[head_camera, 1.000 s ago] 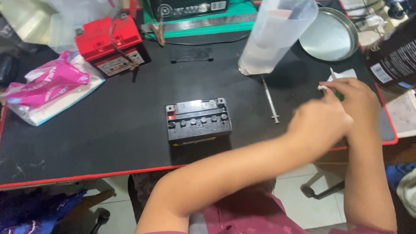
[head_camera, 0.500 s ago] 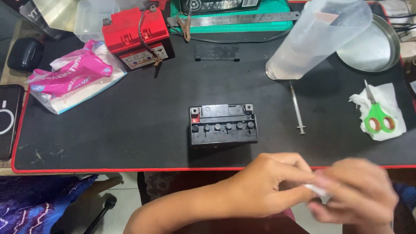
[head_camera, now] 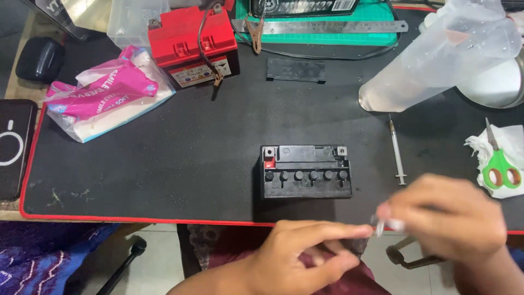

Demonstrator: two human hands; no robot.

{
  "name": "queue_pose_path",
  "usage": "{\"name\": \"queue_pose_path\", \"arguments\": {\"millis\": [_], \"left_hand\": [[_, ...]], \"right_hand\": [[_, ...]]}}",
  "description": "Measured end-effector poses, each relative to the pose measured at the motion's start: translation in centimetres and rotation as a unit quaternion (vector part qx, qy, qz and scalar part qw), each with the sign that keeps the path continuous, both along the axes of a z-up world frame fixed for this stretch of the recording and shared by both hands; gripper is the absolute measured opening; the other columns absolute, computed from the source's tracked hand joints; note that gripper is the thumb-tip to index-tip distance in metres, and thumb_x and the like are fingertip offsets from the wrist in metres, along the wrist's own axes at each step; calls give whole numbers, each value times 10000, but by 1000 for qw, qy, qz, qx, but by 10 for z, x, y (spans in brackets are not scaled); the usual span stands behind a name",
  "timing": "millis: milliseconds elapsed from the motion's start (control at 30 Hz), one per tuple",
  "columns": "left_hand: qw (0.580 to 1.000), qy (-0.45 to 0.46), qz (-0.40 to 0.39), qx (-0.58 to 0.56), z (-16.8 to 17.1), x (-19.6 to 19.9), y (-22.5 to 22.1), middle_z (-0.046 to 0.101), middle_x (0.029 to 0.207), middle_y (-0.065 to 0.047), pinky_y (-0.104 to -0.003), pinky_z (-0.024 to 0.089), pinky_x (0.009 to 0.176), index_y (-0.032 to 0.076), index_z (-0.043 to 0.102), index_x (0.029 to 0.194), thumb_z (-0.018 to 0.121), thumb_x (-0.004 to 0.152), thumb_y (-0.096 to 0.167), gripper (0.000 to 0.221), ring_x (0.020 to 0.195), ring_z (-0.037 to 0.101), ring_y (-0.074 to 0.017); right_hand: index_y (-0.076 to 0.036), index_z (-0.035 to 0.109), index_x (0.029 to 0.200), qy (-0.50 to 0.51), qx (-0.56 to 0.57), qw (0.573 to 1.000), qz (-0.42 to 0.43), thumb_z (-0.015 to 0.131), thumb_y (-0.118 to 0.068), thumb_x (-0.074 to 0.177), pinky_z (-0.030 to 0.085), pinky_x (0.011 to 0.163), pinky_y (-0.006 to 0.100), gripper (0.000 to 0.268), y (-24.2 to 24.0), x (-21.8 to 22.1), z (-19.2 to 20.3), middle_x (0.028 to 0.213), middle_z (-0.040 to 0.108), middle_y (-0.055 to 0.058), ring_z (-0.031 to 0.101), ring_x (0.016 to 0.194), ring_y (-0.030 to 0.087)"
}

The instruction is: Removing and cleaning the top cover of a lead-acid battery using a prying tool and tissue.

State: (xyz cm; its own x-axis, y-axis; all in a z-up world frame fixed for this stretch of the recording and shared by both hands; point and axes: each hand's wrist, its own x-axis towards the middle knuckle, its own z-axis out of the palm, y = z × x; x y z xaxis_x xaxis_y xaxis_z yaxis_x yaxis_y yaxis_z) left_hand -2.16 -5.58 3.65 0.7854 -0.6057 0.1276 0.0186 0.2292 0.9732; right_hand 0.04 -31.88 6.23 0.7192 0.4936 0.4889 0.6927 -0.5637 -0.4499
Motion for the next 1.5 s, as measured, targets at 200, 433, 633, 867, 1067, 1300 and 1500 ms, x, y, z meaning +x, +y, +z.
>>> {"name": "queue_pose_path", "arguments": {"millis": [200, 433, 633, 867, 1067, 1300, 1500], "left_hand": [[867, -400, 297, -18, -33, 23, 41, 755, 798, -17, -249, 579, 524, 78, 679, 937, 685, 965, 207, 132, 602, 754, -136], [892, -228, 308, 241, -13, 54, 52, 523, 1418, -169, -359, 543, 1025, 8, 375, 1432, 923, 612, 522, 1113, 1298, 592, -277], [882, -232, 186, 366, -20, 61, 48, 551, 1497, -108, -497, 357, 1141, 30, 256, 1531, 915, 616, 624, 1275, 1333, 529, -361], [882, -254, 194, 346, -21, 59, 46, 551, 1500, -123, -487, 375, 1148, 31, 233, 1527, 955, 652, 536, 1241, 1341, 562, -339], [871, -256, 197, 370, -22, 57, 44, 551, 1481, -96, -495, 396, 1128, 27, 259, 1518, 928, 690, 546, 1185, 1302, 564, -346], [865, -262, 205, 375, -22, 57, 43, 554, 1481, -104, -497, 389, 1136, 23, 249, 1521, 921, 711, 530, 1168, 1311, 562, -346], [868, -252, 203, 378, -20, 57, 42, 561, 1471, -107, -501, 390, 1129, 24, 270, 1512, 906, 729, 512, 1120, 1300, 562, -356]], "right_hand": [[-75, 753, 1169, 40, -70, 995, -60, 669, -42, 952, 477, 649, 255, 235, 20, 53, 22, 1019, 711, 78, 597, 687, 154], [-105, 772, 1044, 115, -50, 985, 122, 533, 55, 887, 533, 779, 316, 327, 38, 100, 31, 1023, 710, 67, 683, 857, 201], [-73, 766, 984, 154, 5, 977, 147, 508, 34, 905, 544, 771, 334, 290, 35, 108, 17, 958, 778, 54, 711, 806, 196], [-149, 791, 1007, 202, 29, 970, 131, 490, -129, 985, 533, 730, 296, 303, 22, 108, -3, 1053, 716, 77, 716, 853, 192], [-118, 795, 1019, 286, 72, 950, 108, 559, 33, 911, 602, 523, 190, 301, 21, 108, -5, 978, 718, 50, 667, 735, 122], [-136, 798, 1083, 232, 29, 966, 106, 655, -31, 920, 522, 659, 223, 241, 11, 106, 2, 964, 737, 18, 657, 731, 104], [-127, 778, 1075, 145, -39, 985, 85, 723, -73, 886, 524, 624, 241, 204, 13, 94, 22, 934, 763, 3, 655, 723, 128]]}}
